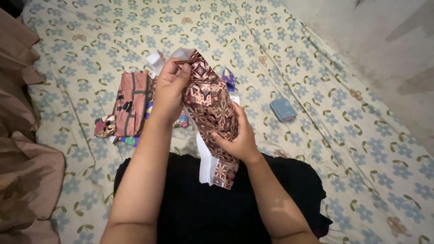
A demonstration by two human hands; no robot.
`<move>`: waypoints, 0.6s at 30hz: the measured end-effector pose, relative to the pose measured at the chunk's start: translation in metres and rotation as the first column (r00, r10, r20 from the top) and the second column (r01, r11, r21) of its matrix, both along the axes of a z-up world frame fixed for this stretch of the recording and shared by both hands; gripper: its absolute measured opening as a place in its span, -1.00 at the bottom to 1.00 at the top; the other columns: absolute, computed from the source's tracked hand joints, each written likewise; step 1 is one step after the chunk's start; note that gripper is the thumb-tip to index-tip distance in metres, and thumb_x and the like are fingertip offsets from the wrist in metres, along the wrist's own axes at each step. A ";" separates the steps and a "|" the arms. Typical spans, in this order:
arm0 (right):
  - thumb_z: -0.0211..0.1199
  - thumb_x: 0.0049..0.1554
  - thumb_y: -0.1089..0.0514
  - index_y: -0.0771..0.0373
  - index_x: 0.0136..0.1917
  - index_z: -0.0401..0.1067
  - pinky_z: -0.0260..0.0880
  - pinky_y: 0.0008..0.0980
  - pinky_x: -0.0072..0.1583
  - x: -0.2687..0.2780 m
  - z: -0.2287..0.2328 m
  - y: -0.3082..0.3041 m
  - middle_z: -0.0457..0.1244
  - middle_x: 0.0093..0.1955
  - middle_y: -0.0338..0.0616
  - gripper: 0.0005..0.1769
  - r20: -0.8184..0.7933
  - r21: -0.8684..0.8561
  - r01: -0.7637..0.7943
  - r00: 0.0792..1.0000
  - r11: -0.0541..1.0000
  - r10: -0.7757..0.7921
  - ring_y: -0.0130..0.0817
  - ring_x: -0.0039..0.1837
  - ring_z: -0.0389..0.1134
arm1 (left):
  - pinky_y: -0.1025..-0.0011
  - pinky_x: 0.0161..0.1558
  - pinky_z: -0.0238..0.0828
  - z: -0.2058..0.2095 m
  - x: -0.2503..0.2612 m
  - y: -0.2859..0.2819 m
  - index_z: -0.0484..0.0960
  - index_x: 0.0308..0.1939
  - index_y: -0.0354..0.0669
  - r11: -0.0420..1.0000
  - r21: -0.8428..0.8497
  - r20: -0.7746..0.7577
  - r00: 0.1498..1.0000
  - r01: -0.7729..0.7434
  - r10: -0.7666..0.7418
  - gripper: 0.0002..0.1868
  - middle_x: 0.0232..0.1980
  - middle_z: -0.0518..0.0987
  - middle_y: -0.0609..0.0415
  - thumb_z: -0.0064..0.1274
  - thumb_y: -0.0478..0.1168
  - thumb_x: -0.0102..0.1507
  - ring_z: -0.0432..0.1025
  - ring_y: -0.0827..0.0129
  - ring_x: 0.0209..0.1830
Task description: The person sits on a bed and opens two wrapped parcels. They first unwrap a patterned parcel to reveal a white box, then unwrap a purple space-themed parcel to reveal a smaller white box. The wrapping paper is removed and set aside.
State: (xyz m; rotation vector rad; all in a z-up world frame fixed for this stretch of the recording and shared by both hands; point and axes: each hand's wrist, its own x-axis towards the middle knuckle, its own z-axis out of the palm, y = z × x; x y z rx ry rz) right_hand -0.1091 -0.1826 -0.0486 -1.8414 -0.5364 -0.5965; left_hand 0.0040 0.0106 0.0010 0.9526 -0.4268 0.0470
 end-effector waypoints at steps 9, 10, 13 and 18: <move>0.50 0.02 0.04 0.27 0.59 0.00 0.50 -0.26 0.33 0.005 -0.008 -0.006 0.30 0.33 0.09 0.03 -0.075 -0.101 0.126 0.988 0.987 -0.134 -0.15 0.28 0.47 | 0.51 0.06 0.46 0.003 0.007 0.005 0.63 -0.02 -0.19 0.997 -0.073 -0.053 0.998 -0.025 0.021 -0.83 -0.04 0.66 0.12 0.10 -0.20 0.38 0.51 0.52 -0.04; 0.50 0.01 0.05 0.28 0.59 0.01 0.47 -0.24 0.34 0.005 -0.008 -0.005 0.29 0.35 0.11 0.04 -0.058 -0.102 0.161 0.984 0.982 -0.168 -0.13 0.30 0.45 | 0.54 0.04 0.45 0.001 0.008 0.003 0.66 -0.04 -0.20 0.995 -0.059 -0.094 0.993 -0.078 0.072 -0.83 -0.07 0.66 0.13 0.08 -0.19 0.39 0.50 0.54 -0.07; 0.53 0.00 0.06 0.29 0.58 0.03 0.43 -0.21 0.36 0.005 -0.008 -0.004 0.28 0.38 0.15 0.04 -0.041 -0.102 0.231 0.971 0.967 -0.236 -0.10 0.34 0.42 | 0.58 -0.10 0.38 -0.006 0.009 0.004 0.57 -0.12 -0.18 0.973 0.025 -0.049 0.972 -0.228 0.229 -0.88 -0.16 0.63 0.18 0.09 -0.20 0.43 0.43 0.60 -0.19; 0.54 -0.03 0.04 0.27 0.56 0.08 0.39 -0.23 0.35 0.010 -0.004 -0.012 0.27 0.38 0.11 0.03 -0.148 -0.135 0.210 0.962 0.968 -0.229 -0.16 0.34 0.40 | 0.51 -0.34 0.17 -0.002 0.007 0.020 0.43 -0.09 -0.08 0.920 0.244 -0.026 0.946 -0.308 0.323 -0.87 -0.26 0.43 0.16 0.02 -0.18 0.50 0.23 0.61 -0.39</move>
